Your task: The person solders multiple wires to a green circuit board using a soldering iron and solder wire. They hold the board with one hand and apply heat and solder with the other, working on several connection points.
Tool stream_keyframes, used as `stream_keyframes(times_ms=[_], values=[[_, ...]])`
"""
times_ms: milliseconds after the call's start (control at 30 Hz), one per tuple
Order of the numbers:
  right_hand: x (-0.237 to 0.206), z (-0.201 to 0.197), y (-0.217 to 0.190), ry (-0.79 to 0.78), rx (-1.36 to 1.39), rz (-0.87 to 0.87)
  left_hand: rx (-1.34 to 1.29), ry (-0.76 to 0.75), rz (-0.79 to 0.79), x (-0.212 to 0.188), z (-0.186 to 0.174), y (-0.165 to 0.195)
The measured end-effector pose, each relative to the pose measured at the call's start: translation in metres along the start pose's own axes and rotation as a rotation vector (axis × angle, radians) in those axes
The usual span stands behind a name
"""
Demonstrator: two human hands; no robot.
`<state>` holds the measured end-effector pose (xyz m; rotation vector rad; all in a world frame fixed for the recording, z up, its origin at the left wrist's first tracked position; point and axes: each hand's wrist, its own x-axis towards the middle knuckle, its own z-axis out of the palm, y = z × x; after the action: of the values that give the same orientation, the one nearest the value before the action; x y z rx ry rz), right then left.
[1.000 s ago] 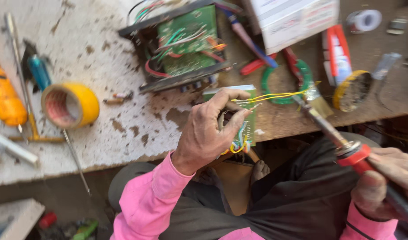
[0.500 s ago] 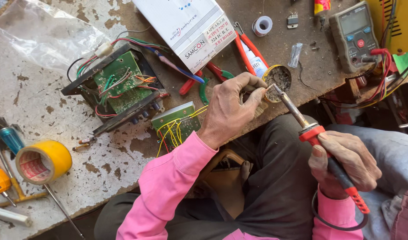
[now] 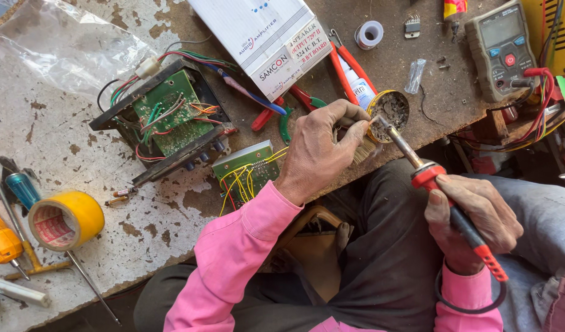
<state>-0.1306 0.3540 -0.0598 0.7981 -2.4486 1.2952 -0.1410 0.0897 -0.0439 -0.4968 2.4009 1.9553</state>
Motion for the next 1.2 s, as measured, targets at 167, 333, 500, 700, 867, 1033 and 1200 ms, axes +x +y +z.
stream_keyframes(times_ms=[167, 333, 500, 700, 867, 1033, 1200], values=[[0.0, 0.003, 0.0, 0.064, 0.032, 0.021, 0.008, 0.023, 0.04, -0.001, 0.001, -0.003], [0.007, 0.006, -0.006, 0.019, 0.01, 0.097, 0.027, 0.024, 0.043, 0.0, -0.002, 0.004], [0.01, 0.007, -0.005, 0.021, 0.026, 0.141, 0.034, -0.031, 0.001, -0.016, -0.02, 0.014], [-0.013, 0.006, 0.017, 0.126, 0.022, 0.148, 0.037, 0.027, -0.043, -0.064, -0.068, 0.011], [-0.046, -0.027, 0.058, -0.026, 0.018, 0.151, 0.146, 0.182, 0.081, -0.098, -0.103, 0.012], [-0.072, -0.046, 0.093, -0.263, 0.235, 0.211, 0.108, 0.221, -0.083, -0.109, -0.112, 0.003], [-0.046, -0.034, 0.084, -0.514, 0.373, 0.352, 0.145, 0.267, 0.04, -0.116, -0.114, -0.013]])
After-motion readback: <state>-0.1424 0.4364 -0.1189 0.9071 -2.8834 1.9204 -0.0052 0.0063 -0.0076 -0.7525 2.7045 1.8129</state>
